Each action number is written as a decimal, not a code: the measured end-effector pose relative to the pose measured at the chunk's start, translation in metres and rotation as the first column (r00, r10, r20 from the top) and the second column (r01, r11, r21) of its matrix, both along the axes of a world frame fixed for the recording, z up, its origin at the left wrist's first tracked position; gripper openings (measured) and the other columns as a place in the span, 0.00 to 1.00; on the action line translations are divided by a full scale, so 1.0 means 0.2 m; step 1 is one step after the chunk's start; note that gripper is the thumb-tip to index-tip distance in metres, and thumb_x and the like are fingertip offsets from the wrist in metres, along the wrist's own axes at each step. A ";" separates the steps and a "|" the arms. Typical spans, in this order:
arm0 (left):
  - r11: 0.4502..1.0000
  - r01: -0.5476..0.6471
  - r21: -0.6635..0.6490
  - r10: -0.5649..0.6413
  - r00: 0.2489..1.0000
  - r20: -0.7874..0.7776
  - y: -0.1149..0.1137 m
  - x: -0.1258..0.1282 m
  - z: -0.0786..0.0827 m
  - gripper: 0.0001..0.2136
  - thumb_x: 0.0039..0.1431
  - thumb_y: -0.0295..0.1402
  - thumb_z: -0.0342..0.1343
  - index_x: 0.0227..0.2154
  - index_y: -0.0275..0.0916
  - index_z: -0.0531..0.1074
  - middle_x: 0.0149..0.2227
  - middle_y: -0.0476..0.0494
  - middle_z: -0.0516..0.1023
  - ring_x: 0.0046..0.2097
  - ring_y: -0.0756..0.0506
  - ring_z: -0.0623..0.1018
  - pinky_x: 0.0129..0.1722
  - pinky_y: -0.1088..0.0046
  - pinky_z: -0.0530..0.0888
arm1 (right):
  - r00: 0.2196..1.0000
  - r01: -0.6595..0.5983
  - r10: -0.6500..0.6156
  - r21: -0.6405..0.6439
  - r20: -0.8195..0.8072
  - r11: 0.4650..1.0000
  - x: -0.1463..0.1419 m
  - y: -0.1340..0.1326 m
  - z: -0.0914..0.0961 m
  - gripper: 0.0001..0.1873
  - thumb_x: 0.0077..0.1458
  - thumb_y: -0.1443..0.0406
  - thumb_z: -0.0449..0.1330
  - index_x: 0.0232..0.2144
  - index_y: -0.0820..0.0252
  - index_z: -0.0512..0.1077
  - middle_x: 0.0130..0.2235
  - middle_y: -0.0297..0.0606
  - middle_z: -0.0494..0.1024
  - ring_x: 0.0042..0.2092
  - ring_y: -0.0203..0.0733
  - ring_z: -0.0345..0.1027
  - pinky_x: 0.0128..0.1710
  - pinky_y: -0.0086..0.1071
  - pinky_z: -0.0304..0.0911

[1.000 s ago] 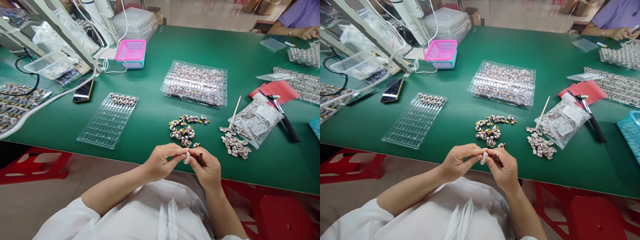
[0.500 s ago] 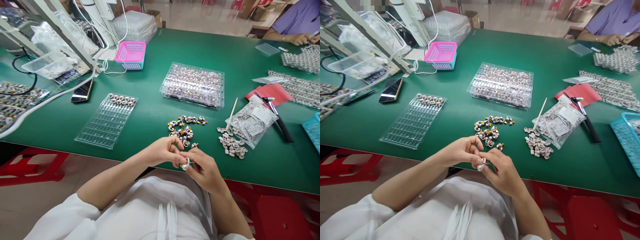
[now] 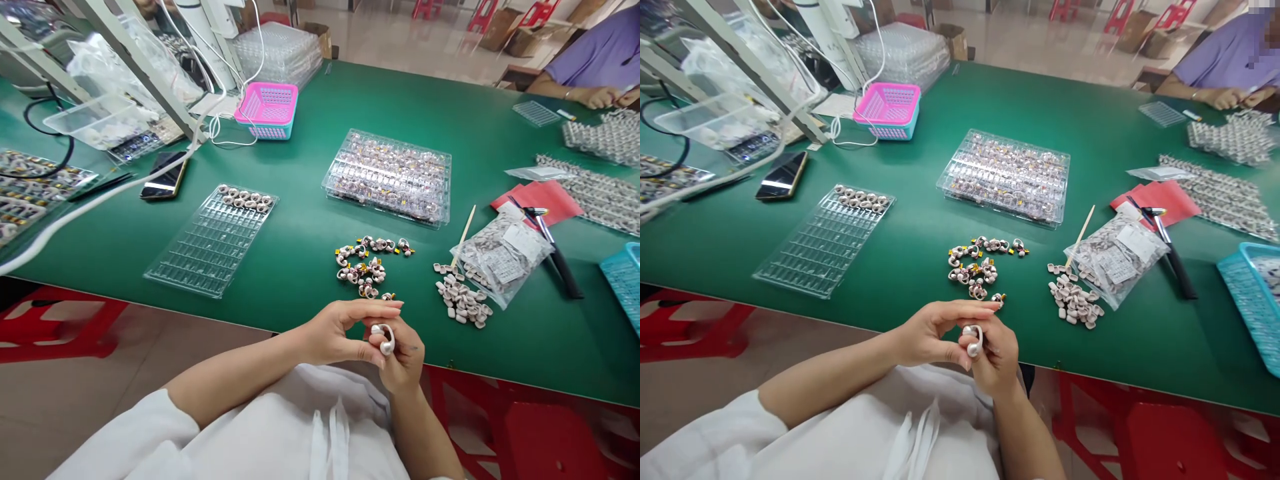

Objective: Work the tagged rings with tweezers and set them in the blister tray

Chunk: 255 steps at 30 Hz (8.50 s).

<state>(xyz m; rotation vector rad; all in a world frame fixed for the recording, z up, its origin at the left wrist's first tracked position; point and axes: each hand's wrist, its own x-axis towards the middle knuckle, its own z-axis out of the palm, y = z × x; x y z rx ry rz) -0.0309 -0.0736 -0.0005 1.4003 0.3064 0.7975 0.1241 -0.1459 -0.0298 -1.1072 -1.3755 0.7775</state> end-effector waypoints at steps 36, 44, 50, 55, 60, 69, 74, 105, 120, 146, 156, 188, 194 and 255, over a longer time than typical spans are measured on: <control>0.830 -0.457 0.319 0.532 0.821 -0.208 -0.05 -0.05 0.06 0.03 0.58 0.30 0.62 0.34 0.38 0.74 0.35 0.43 0.74 0.38 0.46 0.74 0.41 0.70 0.73 | 0.860 0.063 -0.168 0.225 0.482 0.972 0.02 0.09 0.08 0.16 0.60 0.69 0.61 0.51 0.60 0.71 0.36 0.42 0.80 0.33 0.39 0.75 0.29 0.29 0.70; 0.826 -0.306 -0.474 0.178 0.938 -0.297 -0.01 -0.05 0.05 0.12 0.58 0.39 0.63 0.29 0.35 0.70 0.28 0.48 0.74 0.30 0.50 0.74 0.34 0.73 0.72 | 0.770 0.038 -0.256 0.358 0.585 0.933 0.01 0.09 0.10 0.27 0.62 0.69 0.59 0.62 0.58 0.63 0.41 0.46 0.82 0.38 0.41 0.77 0.34 0.30 0.73; 0.755 -0.134 -0.642 0.027 0.984 -0.174 -0.01 -0.06 0.01 0.13 0.56 0.39 0.65 0.33 0.34 0.71 0.29 0.46 0.77 0.30 0.50 0.76 0.35 0.72 0.73 | 0.849 -0.003 -0.174 0.334 0.499 0.943 0.02 0.09 0.10 0.24 0.62 0.70 0.57 0.60 0.57 0.66 0.41 0.45 0.81 0.39 0.41 0.77 0.35 0.31 0.74; 0.766 -0.099 -0.636 -0.002 0.988 -0.156 -0.01 -0.07 0.06 0.16 0.54 0.38 0.67 0.40 0.33 0.74 0.35 0.43 0.78 0.33 0.49 0.77 0.36 0.73 0.75 | 0.869 -0.006 -0.163 0.340 0.467 0.940 0.01 0.08 0.10 0.24 0.62 0.71 0.56 0.60 0.58 0.66 0.37 0.43 0.82 0.36 0.41 0.77 0.33 0.31 0.74; 0.731 -0.081 -0.677 -0.009 0.992 -0.128 -0.03 -0.06 0.07 0.20 0.46 0.33 0.72 0.40 0.34 0.73 0.36 0.45 0.77 0.37 0.49 0.77 0.40 0.73 0.75 | 0.857 0.005 -0.186 0.352 0.481 0.936 0.00 0.07 0.08 0.24 0.62 0.70 0.57 0.60 0.58 0.66 0.36 0.43 0.81 0.34 0.42 0.77 0.32 0.31 0.73; 0.759 -0.173 -0.628 0.063 0.979 -0.194 -0.03 -0.04 0.01 0.20 0.47 0.38 0.72 0.40 0.32 0.76 0.34 0.45 0.77 0.37 0.49 0.76 0.42 0.71 0.73 | 0.777 0.032 -0.275 0.401 0.566 0.915 -0.02 0.09 0.02 0.23 0.64 0.68 0.53 0.60 0.60 0.65 0.34 0.44 0.81 0.32 0.43 0.77 0.30 0.31 0.71; 0.748 -0.196 -0.635 0.063 0.972 -0.226 -0.03 -0.04 -0.01 0.21 0.46 0.39 0.72 0.39 0.33 0.76 0.34 0.45 0.78 0.36 0.47 0.77 0.41 0.69 0.74 | 0.784 0.013 -0.249 0.385 0.569 0.923 -0.03 0.09 0.02 0.23 0.63 0.67 0.54 0.60 0.60 0.65 0.35 0.44 0.81 0.32 0.43 0.76 0.30 0.31 0.70; 0.397 -0.225 0.890 0.868 -0.223 -0.444 0.96 -1.35 -0.05 0.11 0.56 0.35 0.56 0.35 0.38 0.82 0.42 0.38 0.85 0.46 0.38 0.80 0.45 0.67 0.73 | 0.840 0.048 -0.207 0.311 0.501 0.949 0.14 0.03 -0.01 0.21 0.60 0.73 0.59 0.55 0.58 0.72 0.35 0.39 0.79 0.28 0.35 0.71 0.29 0.28 0.67; 0.279 -0.070 0.958 0.960 -0.014 -0.281 0.78 -1.14 -0.13 0.16 0.65 0.34 0.48 0.45 0.33 0.78 0.54 0.41 0.78 0.55 0.37 0.76 0.58 0.51 0.70 | 0.760 0.205 -0.137 -0.035 0.635 0.978 0.33 0.06 0.06 0.09 0.62 0.65 0.59 0.44 0.55 0.75 0.38 0.38 0.74 0.31 0.35 0.67 0.31 0.30 0.66; 0.965 -0.238 0.111 0.263 0.888 -0.377 0.08 0.02 -0.05 0.10 0.59 0.30 0.60 0.43 0.37 0.75 0.41 0.42 0.80 0.39 0.48 0.80 0.43 0.72 0.77 | 0.987 0.040 0.022 -0.372 0.160 0.927 0.15 0.10 0.05 0.12 0.62 0.60 0.58 0.45 0.56 0.76 0.40 0.38 0.79 0.35 0.39 0.72 0.34 0.30 0.70; 0.928 -0.219 -0.300 0.132 0.949 -0.286 0.05 0.02 -0.07 0.12 0.57 0.35 0.63 0.41 0.34 0.72 0.35 0.43 0.78 0.36 0.48 0.77 0.39 0.70 0.76 | 0.978 0.174 -0.205 -0.407 -0.035 0.897 0.05 0.09 0.07 0.11 0.57 0.58 0.63 0.39 0.59 0.76 0.29 0.34 0.77 0.24 0.33 0.65 0.23 0.26 0.65; 0.881 -0.169 -0.442 0.042 0.958 -0.282 0.06 -0.03 -0.04 0.13 0.49 0.30 0.67 0.39 0.35 0.76 0.35 0.44 0.79 0.38 0.47 0.78 0.41 0.71 0.74 | 0.978 0.046 -0.012 -0.158 0.210 0.986 0.04 0.03 0.10 0.07 0.62 0.65 0.60 0.43 0.54 0.75 0.41 0.40 0.78 0.36 0.38 0.73 0.31 0.30 0.70; 0.942 -0.311 -0.123 0.239 0.884 -0.401 0.05 -0.01 0.00 0.07 0.53 0.30 0.63 0.35 0.36 0.79 0.36 0.42 0.82 0.39 0.45 0.80 0.43 0.69 0.76 | 0.955 0.153 -0.110 -0.142 0.275 0.978 0.05 0.03 0.09 0.07 0.61 0.64 0.60 0.43 0.54 0.75 0.40 0.39 0.78 0.33 0.37 0.72 0.27 0.28 0.67; 0.890 -0.421 0.174 0.446 0.884 -0.140 0.01 -0.04 0.02 0.06 0.59 0.30 0.63 0.38 0.37 0.82 0.31 0.41 0.84 0.34 0.47 0.81 0.36 0.73 0.78 | 0.994 0.085 -0.080 -0.070 0.079 0.994 0.02 0.05 0.07 0.12 0.59 0.70 0.62 0.44 0.53 0.77 0.41 0.39 0.78 0.38 0.39 0.74 0.31 0.30 0.70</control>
